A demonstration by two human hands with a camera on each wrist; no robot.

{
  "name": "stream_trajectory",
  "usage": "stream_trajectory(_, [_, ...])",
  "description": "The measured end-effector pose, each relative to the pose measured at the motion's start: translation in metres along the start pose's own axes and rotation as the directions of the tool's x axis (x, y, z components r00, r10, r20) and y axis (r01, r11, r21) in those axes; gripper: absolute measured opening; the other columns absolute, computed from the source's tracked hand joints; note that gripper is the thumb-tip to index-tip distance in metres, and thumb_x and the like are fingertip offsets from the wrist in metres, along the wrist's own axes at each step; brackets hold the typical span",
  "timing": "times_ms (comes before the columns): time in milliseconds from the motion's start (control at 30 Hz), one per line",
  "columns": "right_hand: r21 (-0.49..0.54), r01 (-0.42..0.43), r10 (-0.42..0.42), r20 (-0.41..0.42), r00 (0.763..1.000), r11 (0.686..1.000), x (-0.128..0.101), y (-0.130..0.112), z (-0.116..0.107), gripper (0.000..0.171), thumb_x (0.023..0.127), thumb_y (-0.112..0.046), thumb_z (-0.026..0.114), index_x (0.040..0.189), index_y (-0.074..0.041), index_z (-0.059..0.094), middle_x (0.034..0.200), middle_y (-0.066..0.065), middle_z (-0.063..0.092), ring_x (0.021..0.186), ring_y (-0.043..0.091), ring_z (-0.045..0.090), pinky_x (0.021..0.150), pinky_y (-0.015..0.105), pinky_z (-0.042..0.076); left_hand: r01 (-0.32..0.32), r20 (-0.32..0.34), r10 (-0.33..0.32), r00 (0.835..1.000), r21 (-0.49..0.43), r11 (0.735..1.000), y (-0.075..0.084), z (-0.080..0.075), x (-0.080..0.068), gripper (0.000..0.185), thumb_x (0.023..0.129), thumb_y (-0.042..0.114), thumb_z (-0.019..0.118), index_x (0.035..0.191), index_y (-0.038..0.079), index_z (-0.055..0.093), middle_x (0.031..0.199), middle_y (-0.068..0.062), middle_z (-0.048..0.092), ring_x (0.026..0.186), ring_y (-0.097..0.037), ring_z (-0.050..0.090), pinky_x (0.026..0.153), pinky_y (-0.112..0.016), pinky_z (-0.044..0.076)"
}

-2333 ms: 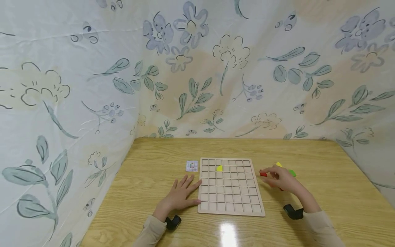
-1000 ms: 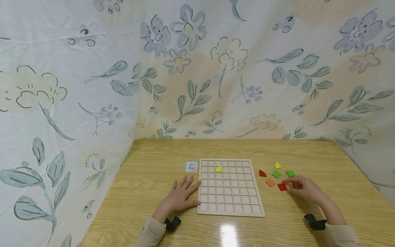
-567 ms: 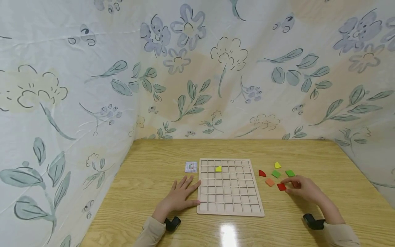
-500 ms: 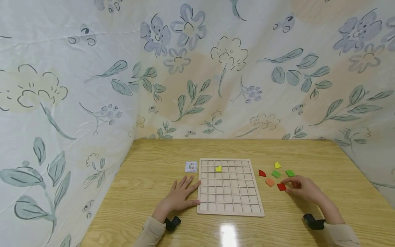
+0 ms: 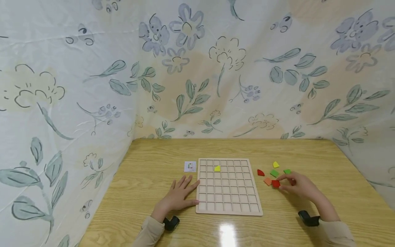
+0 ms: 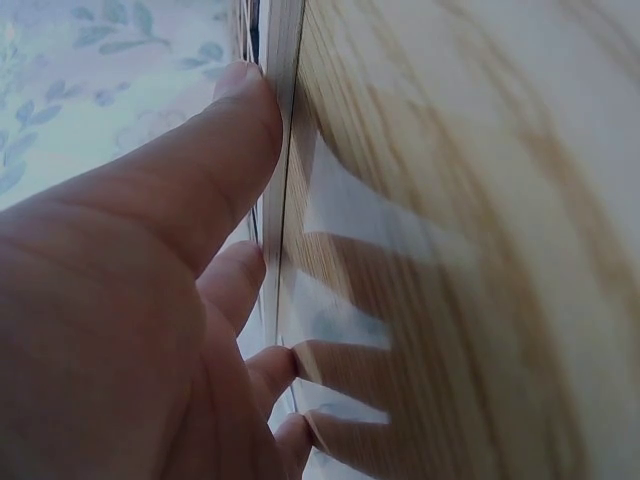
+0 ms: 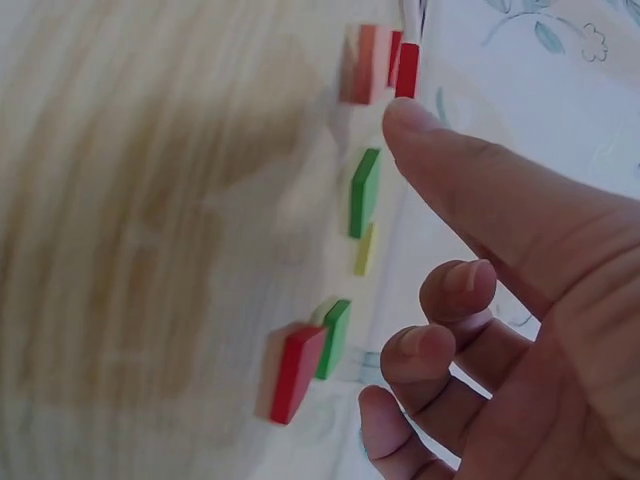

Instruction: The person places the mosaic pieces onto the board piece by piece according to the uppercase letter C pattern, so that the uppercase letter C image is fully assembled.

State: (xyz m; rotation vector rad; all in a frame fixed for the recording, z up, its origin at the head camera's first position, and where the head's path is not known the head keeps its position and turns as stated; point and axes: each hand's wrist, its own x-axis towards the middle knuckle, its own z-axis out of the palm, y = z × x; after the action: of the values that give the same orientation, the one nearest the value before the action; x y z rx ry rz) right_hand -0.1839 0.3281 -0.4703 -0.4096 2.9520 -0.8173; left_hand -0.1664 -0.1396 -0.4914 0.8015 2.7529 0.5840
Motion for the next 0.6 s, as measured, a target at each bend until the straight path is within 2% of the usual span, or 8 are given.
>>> stream_trajectory(200, [0.006,0.020,-0.020,-0.040,0.999,1.000,0.005,-0.015,0.000,0.025,0.078,-0.027,0.075,0.097,-0.013,0.071,0.071,-0.001,0.040,0.062,0.009,0.034,0.051,0.023,0.026,0.006,0.001,-0.006,1.000,0.001,1.000,-0.001,0.001,0.000,0.072,0.088,0.055,0.051,0.148,0.024,0.025,0.155,-0.012,0.014,0.142,-0.038,0.006,0.107,-0.065,0.006])
stream_trajectory(367, [0.004,0.070,-0.069,-0.067,0.995,0.998,0.012,-0.023,0.003,0.023,0.076,-0.025,0.076,0.095,-0.014,0.071,0.071,-0.002,0.042,0.065,0.009,0.036,0.053,0.023,0.028,0.006,-0.002,-0.006,1.000,-0.002,1.000,0.000,0.000,-0.001,0.072,0.088,0.054,0.051,0.148,0.023,0.026,0.154,-0.014,0.014,0.141,-0.039,0.007,0.107,-0.066,0.007])
stream_trajectory(600, [0.026,0.104,-0.102,-0.060,0.993,0.994,0.023,-0.034,0.009,0.022,0.077,-0.022,0.075,0.097,-0.013,0.070,0.069,0.000,0.042,0.062,0.008,0.034,0.054,0.023,0.028,0.003,0.004,-0.003,1.000,-0.006,1.000,0.003,-0.001,-0.002,0.072,0.089,0.054,0.051,0.148,0.022,0.026,0.155,-0.014,0.014,0.141,-0.039,0.007,0.107,-0.065,0.006])
